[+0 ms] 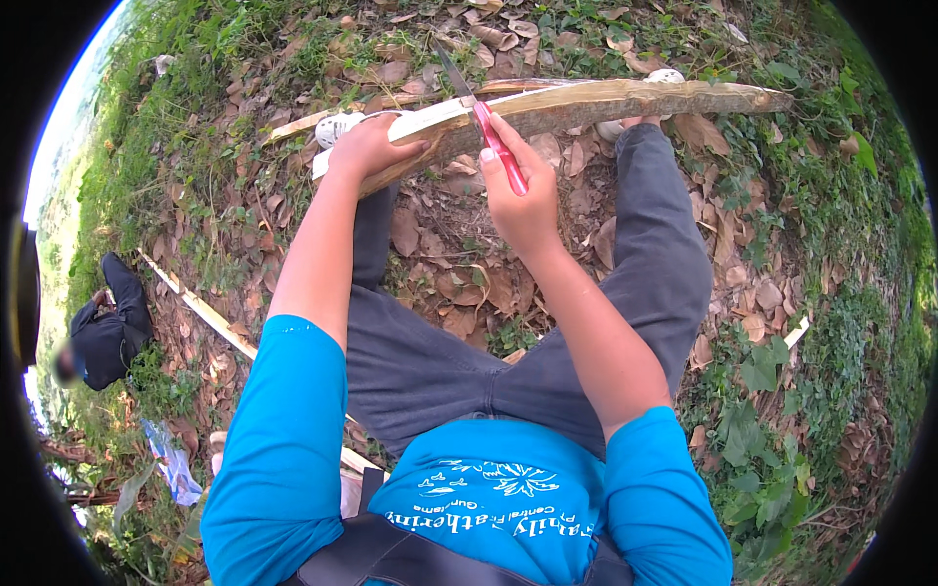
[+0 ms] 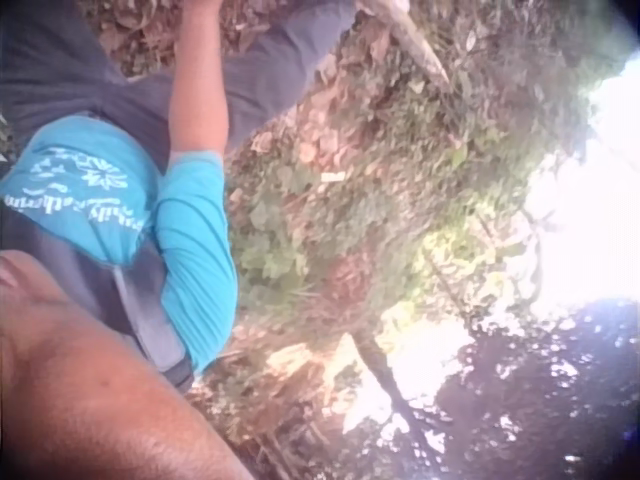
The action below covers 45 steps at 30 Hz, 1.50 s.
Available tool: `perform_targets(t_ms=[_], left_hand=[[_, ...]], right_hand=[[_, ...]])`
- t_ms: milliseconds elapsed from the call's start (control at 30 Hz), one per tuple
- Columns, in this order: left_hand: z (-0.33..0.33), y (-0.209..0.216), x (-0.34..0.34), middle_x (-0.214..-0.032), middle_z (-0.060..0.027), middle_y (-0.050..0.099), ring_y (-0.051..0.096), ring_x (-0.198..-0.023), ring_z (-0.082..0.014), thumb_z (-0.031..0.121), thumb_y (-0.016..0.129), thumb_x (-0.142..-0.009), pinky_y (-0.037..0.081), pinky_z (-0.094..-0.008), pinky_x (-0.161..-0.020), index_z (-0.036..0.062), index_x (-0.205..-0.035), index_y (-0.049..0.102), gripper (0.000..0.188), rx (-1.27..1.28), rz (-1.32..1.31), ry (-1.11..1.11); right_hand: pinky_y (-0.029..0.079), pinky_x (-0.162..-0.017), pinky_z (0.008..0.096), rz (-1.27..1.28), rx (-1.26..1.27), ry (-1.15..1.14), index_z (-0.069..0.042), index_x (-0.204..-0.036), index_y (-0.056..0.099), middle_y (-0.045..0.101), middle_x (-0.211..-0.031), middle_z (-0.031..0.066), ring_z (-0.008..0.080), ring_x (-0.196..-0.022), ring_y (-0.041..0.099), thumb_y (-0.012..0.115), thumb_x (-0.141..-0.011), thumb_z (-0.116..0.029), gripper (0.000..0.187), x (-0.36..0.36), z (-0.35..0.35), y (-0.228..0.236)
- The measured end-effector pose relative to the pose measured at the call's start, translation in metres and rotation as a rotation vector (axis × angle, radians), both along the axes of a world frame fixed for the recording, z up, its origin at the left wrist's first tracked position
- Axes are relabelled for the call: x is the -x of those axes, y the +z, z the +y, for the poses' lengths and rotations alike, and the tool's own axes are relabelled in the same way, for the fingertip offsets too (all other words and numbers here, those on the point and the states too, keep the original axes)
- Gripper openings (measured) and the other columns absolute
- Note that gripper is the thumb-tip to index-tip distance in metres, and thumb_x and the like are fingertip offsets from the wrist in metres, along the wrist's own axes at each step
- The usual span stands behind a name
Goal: The person sits on the ground and uses a small green-handled axe to chop and shape a piece of wood. They then switch to a red-handled hand saw to cut the wood further.
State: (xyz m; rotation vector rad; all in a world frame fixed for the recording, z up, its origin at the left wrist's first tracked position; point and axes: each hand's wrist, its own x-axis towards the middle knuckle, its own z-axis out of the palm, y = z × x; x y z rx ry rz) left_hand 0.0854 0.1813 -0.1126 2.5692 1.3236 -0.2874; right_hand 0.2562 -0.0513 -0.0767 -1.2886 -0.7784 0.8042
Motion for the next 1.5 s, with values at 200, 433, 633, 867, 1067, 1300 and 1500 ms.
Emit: perform_targets(t_ms=[200,433,633,867,1067,1300,1500], left_hand=[[0.008,-0.015,0.004,-0.127,-0.0174,0.07,0.066,-0.121,-0.0327,0.083,0.065,-0.076,0.053,-0.0465,-0.101,0.0126,-0.134,0.064,0.091,-0.052,-0.067,-0.022],[-0.002,-0.01,0.003,-0.125,-0.0168,0.071,0.065,-0.122,-0.0334,0.082,0.066,-0.076,0.053,-0.0461,-0.102,0.0098,-0.133,0.065,0.092,-0.1,-0.081,-0.041],[-0.006,-0.013,0.004,-0.126,-0.0169,0.071,0.065,-0.121,-0.0331,0.083,0.065,-0.076,0.053,-0.0459,-0.102,0.0106,-0.134,0.064,0.093,-0.13,-0.068,-0.047],[0.004,-0.014,0.003,-0.128,-0.0164,0.07,0.067,-0.121,-0.0321,0.087,0.062,-0.075,0.054,-0.0457,-0.101,0.0116,-0.137,0.062,0.098,-0.088,-0.052,-0.042],[0.012,-0.028,0.005,-0.127,-0.0178,0.071,0.068,-0.12,-0.0315,0.09,0.059,-0.075,0.055,-0.0456,-0.1,0.0074,-0.136,0.061,0.103,-0.065,0.004,-0.022],[0.003,-0.009,-0.004,-0.132,-0.0161,0.068,0.065,-0.125,-0.0287,0.094,0.055,-0.074,0.055,-0.0463,-0.1,0.0115,-0.14,0.061,0.106,-0.094,0.08,0.022],[-0.007,-0.004,-0.001,-0.135,-0.0142,0.068,0.065,-0.124,-0.0301,0.093,0.053,-0.076,0.054,-0.0477,-0.1,0.0163,-0.147,0.058,0.105,-0.142,0.016,0.019]], right_hand=[[0.048,-0.095,0.0239,0.006,-0.005,0.023,0.001,-0.146,0.057,0.068,-0.13,0.0117,0.01,-0.109,0.063,0.062,-0.101,-0.007,0.046,-0.002,0.003,-0.007],[0.047,-0.103,0.0276,-0.126,-0.061,0.057,0.003,-0.145,0.057,0.068,-0.133,0.0148,0.0153,-0.118,0.063,0.062,-0.1,-0.006,0.047,-0.008,-0.004,-0.003],[0.046,-0.104,0.0293,-0.187,0.01,0.025,0.002,-0.146,0.056,0.068,-0.133,0.0175,0.0177,-0.121,0.063,0.061,-0.099,-0.006,0.048,0.001,-0.019,0.013],[0.043,-0.109,0.0302,-0.196,0.071,0.043,0.003,-0.149,0.052,0.064,-0.141,0.0185,0.0187,-0.128,0.06,0.058,-0.102,-0.006,0.048,0.015,-0.119,0.046],[0.045,-0.107,0.0303,-0.18,0.042,-0.018,0.005,-0.144,0.057,0.067,-0.136,0.0184,0.0181,-0.125,0.062,0.06,-0.101,-0.009,0.045,0.009,-0.073,0.04],[0.053,-0.088,0.0265,-0.101,-0.004,-0.061,0.005,-0.141,0.06,0.072,-0.122,0.0156,0.0129,-0.098,0.068,0.063,-0.098,-0.009,0.046,0.003,0.044,0.004],[0.05,-0.095,0.0265,-0.165,0.018,-0.031,0.004,-0.144,0.057,0.069,-0.13,0.0153,0.0137,-0.108,0.065,0.061,-0.1,-0.009,0.047,0.012,-0.011,-0.006]])
